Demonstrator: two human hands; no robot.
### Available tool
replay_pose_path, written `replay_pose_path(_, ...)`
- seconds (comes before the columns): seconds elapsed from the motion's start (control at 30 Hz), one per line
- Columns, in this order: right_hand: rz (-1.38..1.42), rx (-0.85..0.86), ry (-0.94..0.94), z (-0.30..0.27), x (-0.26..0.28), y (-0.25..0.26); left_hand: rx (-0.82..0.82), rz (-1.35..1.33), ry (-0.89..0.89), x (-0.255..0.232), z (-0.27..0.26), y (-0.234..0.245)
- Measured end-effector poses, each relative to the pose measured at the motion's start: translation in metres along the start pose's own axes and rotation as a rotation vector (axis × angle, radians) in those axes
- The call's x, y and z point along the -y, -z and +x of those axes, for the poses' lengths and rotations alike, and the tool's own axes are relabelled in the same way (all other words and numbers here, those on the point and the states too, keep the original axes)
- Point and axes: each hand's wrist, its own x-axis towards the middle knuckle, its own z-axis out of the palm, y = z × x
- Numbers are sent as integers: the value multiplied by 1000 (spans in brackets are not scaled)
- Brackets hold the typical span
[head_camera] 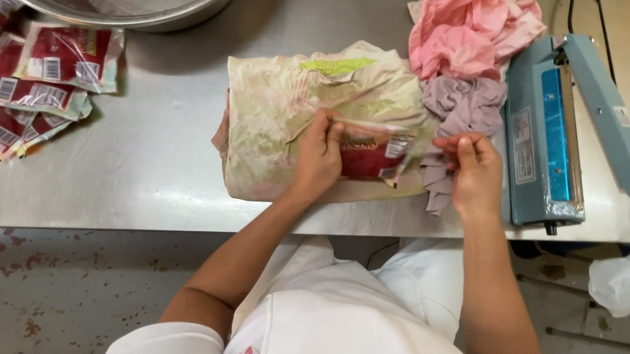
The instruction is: The person wipes food packets with a cloth, places them into a sealing machine, and organizes them on a stainless steel table.
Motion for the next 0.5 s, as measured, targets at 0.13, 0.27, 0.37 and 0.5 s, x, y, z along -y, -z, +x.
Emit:
replay_pose_path(0.13, -27, 210, 23, -1, -10, -5, -16, 16, -28, 2, 8, 5)
replay_pose_path(0.27, -97, 121, 136, 10, -45, -30, -26, 4, 8, -2, 3, 7)
replay_pose_path(0.37, 66, 41, 158, 12, -46, -38, -42, -3, 21, -5, 6, 10)
replay_pose_path(0.5, 109, -13, 153, -6, -36, -34, 0, 41, 22, -15, 3, 12)
